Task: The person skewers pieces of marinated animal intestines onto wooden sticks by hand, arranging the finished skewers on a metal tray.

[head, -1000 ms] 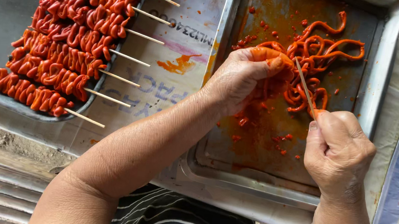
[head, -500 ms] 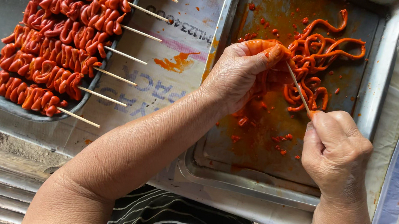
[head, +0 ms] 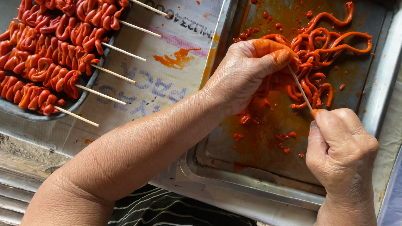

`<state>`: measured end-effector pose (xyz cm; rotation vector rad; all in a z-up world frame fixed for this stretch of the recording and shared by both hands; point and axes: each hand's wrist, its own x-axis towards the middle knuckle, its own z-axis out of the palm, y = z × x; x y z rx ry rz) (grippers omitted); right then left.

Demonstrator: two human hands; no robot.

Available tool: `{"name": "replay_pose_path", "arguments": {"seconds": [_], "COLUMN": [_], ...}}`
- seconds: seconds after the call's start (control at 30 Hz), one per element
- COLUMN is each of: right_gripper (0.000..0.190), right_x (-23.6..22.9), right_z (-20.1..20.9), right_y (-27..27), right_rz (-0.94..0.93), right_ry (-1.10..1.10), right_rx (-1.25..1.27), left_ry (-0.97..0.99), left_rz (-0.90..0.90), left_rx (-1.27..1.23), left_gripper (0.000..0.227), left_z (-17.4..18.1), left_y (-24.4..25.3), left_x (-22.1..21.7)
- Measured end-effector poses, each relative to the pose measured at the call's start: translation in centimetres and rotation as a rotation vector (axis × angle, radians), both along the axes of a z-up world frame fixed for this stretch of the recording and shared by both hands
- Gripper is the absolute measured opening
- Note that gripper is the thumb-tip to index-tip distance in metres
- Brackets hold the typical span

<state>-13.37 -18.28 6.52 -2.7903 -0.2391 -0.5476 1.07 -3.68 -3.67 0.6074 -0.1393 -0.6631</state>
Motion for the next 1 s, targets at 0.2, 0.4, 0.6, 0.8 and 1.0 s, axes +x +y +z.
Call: {"name": "replay_pose_path", "arguments": {"seconds": [0.2, 0.4, 0.6, 0.8, 1.0], "right_gripper": [0.016, 0.011, 0.012, 0.010, 0.015], "right_x": [-0.9, -0.4, 0.0, -0.2, -0.4], "right_z": [-1.0, -1.0, -0.2, -0.7, -1.2], "right_y": [-0.3, 0.4, 0.7, 0.4, 0.3], "right_rz": [-0.034, -0.016, -0.073, -0.028, -0.017], "right_ry": [0.038, 0.037, -0.029, -0.005, 0.007], "right_rx": [-0.008, 0.085, 0.102, 0.078, 0.140], "left_ry": [0.001, -0.173, -0.544, 0.306, 0.271], "left_rz": [0.031, -0.023, 0.179, -0.124, 0.037], "left_rx": [-0.008, 0.205, 0.914, 0.036, -0.084], "left_gripper": [0.021, 0.024, 0.039, 0.034, 0.032], "left_z": [-0.2, 1.5, 3.4, 2.0, 1.1], "left_y": [-0.8, -0.1, 0.7, 0.2, 0.2], "left_x": [-0.8, -1.4, -2.1, -1.7, -1.0]}}
